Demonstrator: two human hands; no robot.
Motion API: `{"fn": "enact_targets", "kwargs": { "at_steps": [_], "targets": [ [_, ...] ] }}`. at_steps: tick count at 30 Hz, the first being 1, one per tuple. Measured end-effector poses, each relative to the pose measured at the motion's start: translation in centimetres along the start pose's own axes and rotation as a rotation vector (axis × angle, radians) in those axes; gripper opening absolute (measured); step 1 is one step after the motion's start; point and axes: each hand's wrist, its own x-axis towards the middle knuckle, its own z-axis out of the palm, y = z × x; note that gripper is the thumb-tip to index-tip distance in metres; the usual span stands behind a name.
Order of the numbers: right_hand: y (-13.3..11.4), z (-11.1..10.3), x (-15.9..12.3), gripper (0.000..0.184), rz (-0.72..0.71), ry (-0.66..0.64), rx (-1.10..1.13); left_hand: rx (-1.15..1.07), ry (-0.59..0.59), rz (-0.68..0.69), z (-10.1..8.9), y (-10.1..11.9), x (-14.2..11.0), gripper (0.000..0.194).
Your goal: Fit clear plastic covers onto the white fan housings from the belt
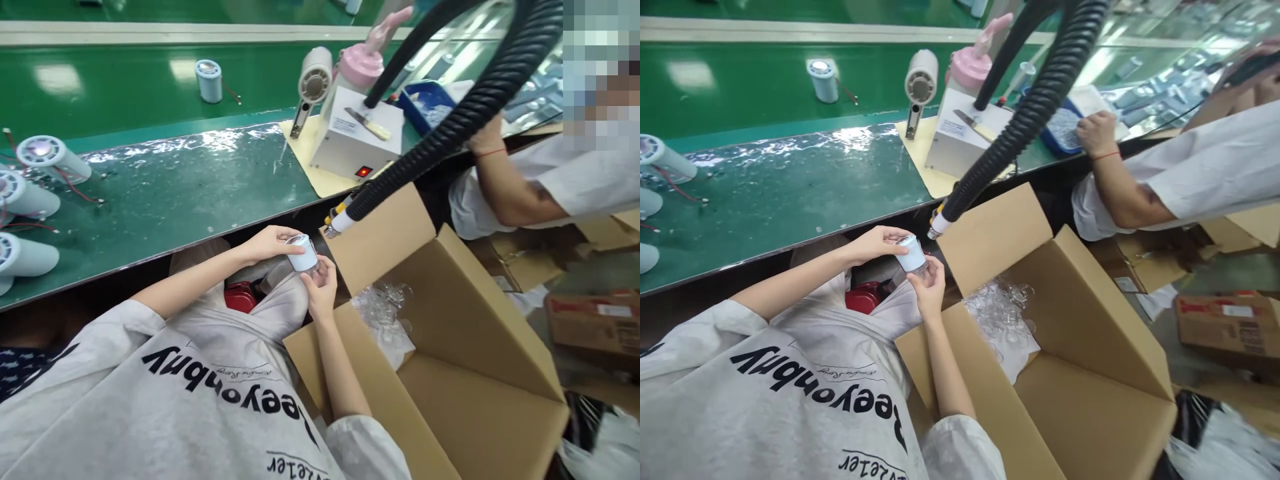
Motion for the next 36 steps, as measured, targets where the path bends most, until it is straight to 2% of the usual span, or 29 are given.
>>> {"fn": "enact_targets", "kwargs": {
  "at_steps": [3,7,13,18,24,26,29,30,31,33,35,36],
  "targets": [
    [1.1,-0.9,1.0,0.072,-0.005,0.072,0.020,0.070,-0.038,-0.021,1.2,0.7,2.5,0.062],
    [1.8,-1.5,1.9,0.073,-0.005,0.094,0.065,0.167,-0.034,-0.047,1.7,1.8,3.6,0.058],
    [2.0,-1.8,2.3,0.072,-0.011,0.026,0.115,0.288,0.001,-0.048,1.8,3.2,2.6,0.053],
    [0.6,-2.2,1.8,0.063,-0.046,-0.029,0.104,0.462,0.002,0.006,1.6,4.0,1.3,0.051],
    [-2.5,-3.0,0.7,0.055,-0.123,-0.138,-0.013,0.252,-0.095,-0.006,1.0,3.7,-1.0,0.063],
    [-3.2,-3.8,0.4,0.051,-0.169,-0.078,-0.054,0.180,-0.083,0.003,0.8,3.7,-2.0,0.065],
    [-3.9,-5.3,-0.4,0.039,-0.257,0.117,-0.106,0.056,-0.006,0.012,0.5,3.5,-3.8,0.070],
    [-4.2,-5.7,-0.8,0.035,-0.281,0.137,-0.135,0.013,0.021,0.011,0.5,3.3,-4.4,0.072],
    [-4.6,-5.9,-1.3,0.032,-0.306,0.108,-0.185,-0.025,0.045,0.009,0.5,3.2,-5.0,0.074],
    [-5.5,-5.6,-2.5,0.036,-0.370,-0.072,-0.362,-0.067,0.077,-0.001,0.8,2.8,-6.0,0.076],
    [-6.8,-4.3,-3.8,0.047,-0.470,-0.277,-0.629,-0.072,0.090,-0.009,1.2,2.4,-6.8,0.075],
    [-7.4,-3.4,-4.4,0.053,-0.523,-0.340,-0.778,-0.063,0.092,-0.010,1.4,2.3,-7.1,0.074]
  ]
}}
